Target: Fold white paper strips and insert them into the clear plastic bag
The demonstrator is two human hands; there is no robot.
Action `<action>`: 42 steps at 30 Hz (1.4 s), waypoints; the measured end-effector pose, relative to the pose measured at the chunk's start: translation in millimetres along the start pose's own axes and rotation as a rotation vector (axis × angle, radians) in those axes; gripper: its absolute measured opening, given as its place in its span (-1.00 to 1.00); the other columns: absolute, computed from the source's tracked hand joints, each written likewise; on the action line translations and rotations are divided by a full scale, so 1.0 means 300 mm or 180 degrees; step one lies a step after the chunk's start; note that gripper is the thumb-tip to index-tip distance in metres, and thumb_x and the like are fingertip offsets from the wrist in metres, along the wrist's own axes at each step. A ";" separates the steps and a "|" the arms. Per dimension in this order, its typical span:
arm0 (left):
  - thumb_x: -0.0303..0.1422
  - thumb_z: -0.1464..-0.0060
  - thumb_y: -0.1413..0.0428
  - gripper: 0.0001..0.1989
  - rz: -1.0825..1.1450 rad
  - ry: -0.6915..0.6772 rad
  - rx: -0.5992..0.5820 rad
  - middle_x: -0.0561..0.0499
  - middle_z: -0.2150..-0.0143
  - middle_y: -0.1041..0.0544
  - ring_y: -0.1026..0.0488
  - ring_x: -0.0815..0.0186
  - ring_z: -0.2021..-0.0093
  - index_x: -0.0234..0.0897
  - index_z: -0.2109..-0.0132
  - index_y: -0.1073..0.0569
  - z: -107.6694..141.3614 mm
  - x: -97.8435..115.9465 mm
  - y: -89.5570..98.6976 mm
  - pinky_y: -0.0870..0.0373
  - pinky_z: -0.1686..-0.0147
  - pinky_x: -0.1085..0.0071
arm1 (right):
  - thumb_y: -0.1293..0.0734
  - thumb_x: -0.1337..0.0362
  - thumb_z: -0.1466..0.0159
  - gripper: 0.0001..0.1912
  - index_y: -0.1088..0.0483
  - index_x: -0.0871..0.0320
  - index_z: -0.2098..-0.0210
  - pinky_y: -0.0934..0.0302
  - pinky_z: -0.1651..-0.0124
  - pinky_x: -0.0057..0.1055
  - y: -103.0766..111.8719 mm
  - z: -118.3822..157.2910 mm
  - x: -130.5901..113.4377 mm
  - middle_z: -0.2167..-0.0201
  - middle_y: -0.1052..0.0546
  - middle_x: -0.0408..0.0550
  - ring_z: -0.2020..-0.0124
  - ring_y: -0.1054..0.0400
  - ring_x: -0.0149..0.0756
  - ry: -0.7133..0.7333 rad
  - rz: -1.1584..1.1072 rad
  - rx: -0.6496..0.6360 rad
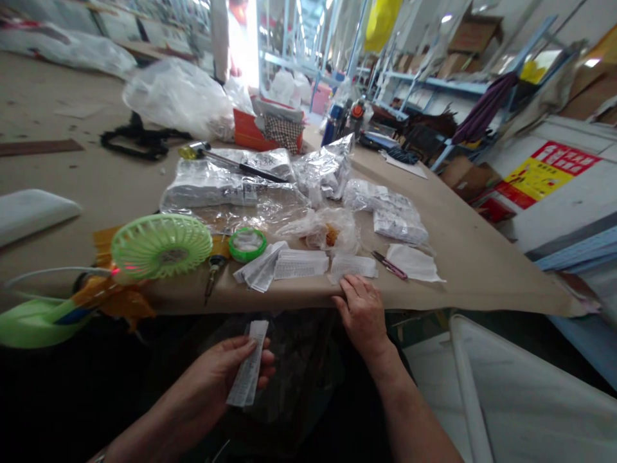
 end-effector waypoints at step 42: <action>-0.31 -0.08 -0.06 -0.81 0.0312 -0.0155 -0.0704 0.00 0.49 -0.45 -0.42 0.37 0.56 -0.37 0.22 -0.41 0.087 0.009 0.057 -0.36 0.49 0.41 | -0.31 0.22 -0.19 -0.75 -0.34 0.08 0.13 -0.25 0.07 -0.27 -0.060 0.022 -0.418 0.21 -0.43 -0.03 0.17 -0.35 -0.25 -0.1147 -0.4146 -0.1020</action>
Point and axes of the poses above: each hand's wrist, its own z-axis away from the middle knuckle, its own y-axis out of the back of the hand, x = y × z, the point moved 3 cm from there along -z, towards the middle knuckle
